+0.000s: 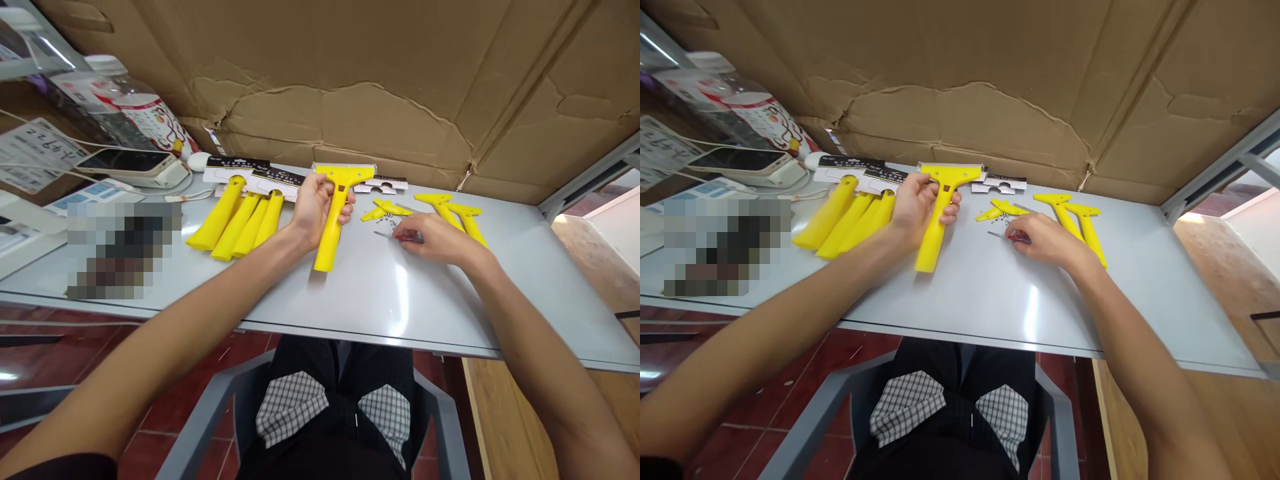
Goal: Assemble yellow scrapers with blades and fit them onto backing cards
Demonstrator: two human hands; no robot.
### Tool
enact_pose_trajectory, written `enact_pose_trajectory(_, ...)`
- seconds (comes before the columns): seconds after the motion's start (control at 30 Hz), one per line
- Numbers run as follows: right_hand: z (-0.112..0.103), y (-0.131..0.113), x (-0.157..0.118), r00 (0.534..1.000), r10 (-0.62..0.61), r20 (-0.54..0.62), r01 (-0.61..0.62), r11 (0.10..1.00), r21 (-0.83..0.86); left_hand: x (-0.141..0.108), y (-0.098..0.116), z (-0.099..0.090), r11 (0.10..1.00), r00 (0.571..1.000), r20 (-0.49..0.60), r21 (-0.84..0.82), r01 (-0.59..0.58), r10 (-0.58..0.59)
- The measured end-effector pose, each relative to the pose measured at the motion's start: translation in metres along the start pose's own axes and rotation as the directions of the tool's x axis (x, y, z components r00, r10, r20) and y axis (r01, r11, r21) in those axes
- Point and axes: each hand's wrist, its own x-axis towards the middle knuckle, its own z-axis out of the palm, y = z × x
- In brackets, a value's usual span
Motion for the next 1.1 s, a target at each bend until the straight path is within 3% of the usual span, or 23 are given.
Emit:
enact_pose_trajectory(0.23, 0.002, 0.0, -0.001, 0.999, -0.022, -0.043, 0.021, 0.999, -0.03, 0.004, -0.003, -0.001, 0.998, 0.996, 0.061, -0.002, 0.063, -0.062)
enact_pose_trajectory(0.4, 0.006, 0.009, 0.001, 0.968, 0.051, -0.245, -0.068, 0.996, -0.062, 0.006, -0.009, -0.004, 0.999, 0.996, 0.079, 0.003, 0.045, -0.045)
enact_pose_trajectory(0.47, 0.008, 0.015, 0.002, 0.958, 0.092, -0.272, -0.123, 0.988, -0.097, 0.006, -0.009, -0.005, 0.999, 0.993, 0.113, -0.005, 0.036, -0.036)
enact_pose_trajectory(0.7, 0.017, 0.027, 0.006, 0.95, 0.113, -0.29, -0.155, 0.979, -0.129, 0.003, -0.014, -0.003, 0.999, 0.987, 0.159, 0.018, -0.036, 0.033)
enact_pose_trajectory(0.93, 0.016, 0.011, 0.016, 0.937, 0.208, -0.282, -0.264, 0.948, -0.177, -0.001, -0.023, 0.001, 0.992, 0.99, 0.139, 0.125, -0.035, 0.017)
enact_pose_trajectory(1.1, 0.017, 0.006, 0.023, 0.942, 0.233, -0.242, -0.277, 0.946, -0.169, -0.001, -0.035, 0.002, 0.964, 0.996, 0.068, 0.257, -0.066, 0.05)
